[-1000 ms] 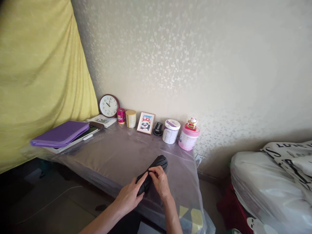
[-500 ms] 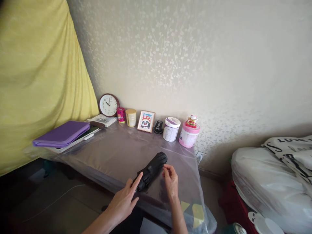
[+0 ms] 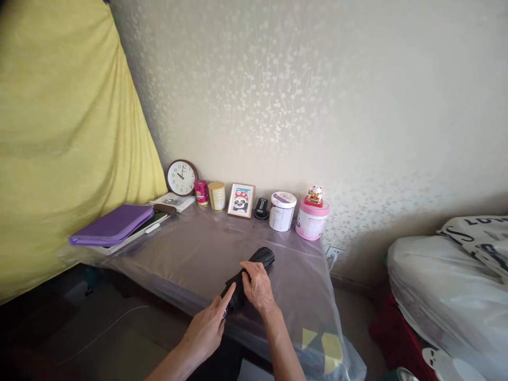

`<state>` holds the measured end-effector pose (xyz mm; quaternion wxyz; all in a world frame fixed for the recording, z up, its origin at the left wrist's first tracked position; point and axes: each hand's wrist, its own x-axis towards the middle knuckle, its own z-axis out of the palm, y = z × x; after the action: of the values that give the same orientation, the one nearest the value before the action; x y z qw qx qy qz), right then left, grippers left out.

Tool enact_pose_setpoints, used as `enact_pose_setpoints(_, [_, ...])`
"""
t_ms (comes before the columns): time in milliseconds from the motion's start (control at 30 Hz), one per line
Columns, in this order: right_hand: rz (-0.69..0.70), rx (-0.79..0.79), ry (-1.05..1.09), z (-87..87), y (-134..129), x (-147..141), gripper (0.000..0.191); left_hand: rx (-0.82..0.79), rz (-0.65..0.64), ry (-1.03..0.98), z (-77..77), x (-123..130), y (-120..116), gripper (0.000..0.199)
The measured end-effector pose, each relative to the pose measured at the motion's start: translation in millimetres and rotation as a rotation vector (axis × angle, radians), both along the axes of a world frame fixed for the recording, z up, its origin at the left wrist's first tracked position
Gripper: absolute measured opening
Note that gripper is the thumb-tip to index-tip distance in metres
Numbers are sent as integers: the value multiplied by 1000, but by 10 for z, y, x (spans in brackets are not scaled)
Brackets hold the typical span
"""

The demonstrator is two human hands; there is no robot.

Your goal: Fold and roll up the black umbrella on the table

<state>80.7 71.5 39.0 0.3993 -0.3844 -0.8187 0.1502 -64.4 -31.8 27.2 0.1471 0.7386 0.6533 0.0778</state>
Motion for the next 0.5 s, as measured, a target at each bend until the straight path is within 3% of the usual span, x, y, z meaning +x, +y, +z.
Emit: enact_pose_setpoints(500, [13, -70, -92, 28, 100, 23, 29, -70, 30, -18, 60, -27, 51, 83])
